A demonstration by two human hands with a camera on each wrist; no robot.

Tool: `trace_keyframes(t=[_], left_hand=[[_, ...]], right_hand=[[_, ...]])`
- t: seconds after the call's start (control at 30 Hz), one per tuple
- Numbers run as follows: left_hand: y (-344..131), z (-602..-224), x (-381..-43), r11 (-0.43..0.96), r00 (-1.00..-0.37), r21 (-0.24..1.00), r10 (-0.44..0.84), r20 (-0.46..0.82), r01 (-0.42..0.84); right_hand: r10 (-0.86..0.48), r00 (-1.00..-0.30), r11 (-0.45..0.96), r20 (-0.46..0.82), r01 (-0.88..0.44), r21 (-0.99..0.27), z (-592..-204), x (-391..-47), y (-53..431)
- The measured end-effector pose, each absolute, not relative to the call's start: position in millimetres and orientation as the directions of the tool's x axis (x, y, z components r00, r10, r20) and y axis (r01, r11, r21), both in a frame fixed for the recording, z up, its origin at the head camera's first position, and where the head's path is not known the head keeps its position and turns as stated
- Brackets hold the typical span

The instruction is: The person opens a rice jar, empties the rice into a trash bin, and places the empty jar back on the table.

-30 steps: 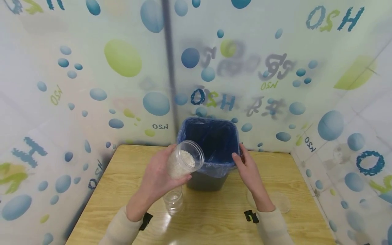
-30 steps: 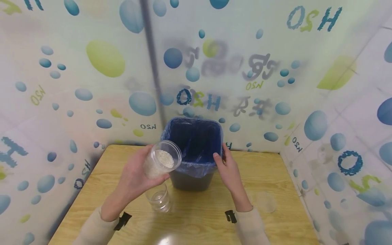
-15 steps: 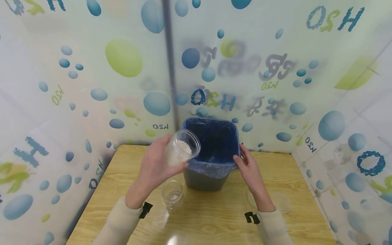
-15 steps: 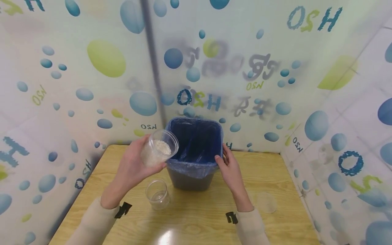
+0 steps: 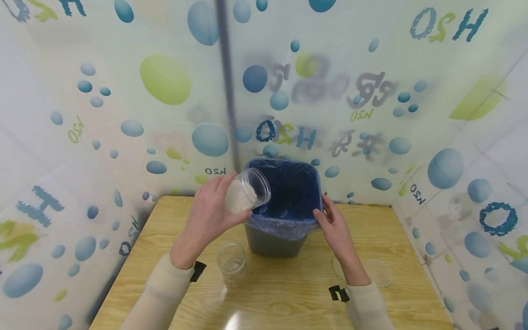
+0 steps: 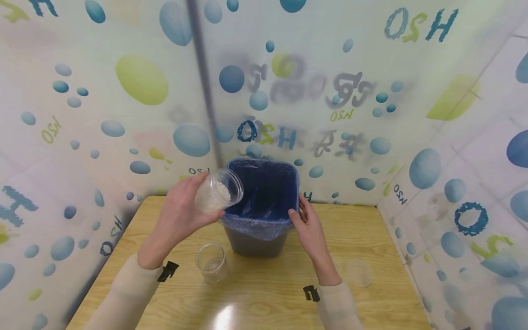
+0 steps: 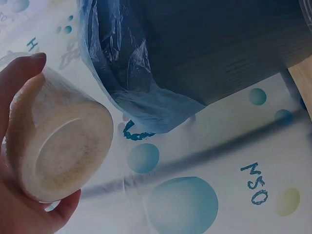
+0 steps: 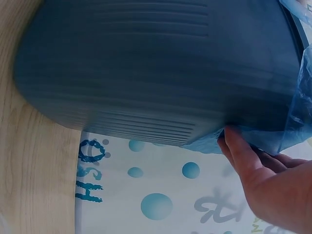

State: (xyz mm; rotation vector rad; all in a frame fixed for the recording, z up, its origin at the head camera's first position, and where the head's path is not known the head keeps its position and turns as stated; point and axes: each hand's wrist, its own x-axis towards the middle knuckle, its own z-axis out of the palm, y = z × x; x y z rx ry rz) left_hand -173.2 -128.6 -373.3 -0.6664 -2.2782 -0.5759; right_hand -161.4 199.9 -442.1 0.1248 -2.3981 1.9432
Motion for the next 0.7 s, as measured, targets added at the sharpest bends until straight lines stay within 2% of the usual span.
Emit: trace_keyframes(t=[0.17,0.5,0.7], left_hand=[[-127.4,-370.8,-176.4,0.793,-0.651,0.176,0.328,0.684,0.584],[-124.5,-368.2,-181.0,0.836,-0.630,0.057,0.365,0.685,0.546],[-124.5,-369.6,-183.3,0.843,-0.650,0.041,0.382,0.657,0.536]], right_hand=[[-0.029,-0.995,0.225,0.096,-0.100,-0.969,-442.5,-161.4,199.8],[-0.038,-0.994,0.236,0.098,-0.104,-0.966,-443.1,-161.6,200.8],[-0.036,-0.995,0.239,0.095,-0.101,-0.966,-442.5,-161.8,200.4]])
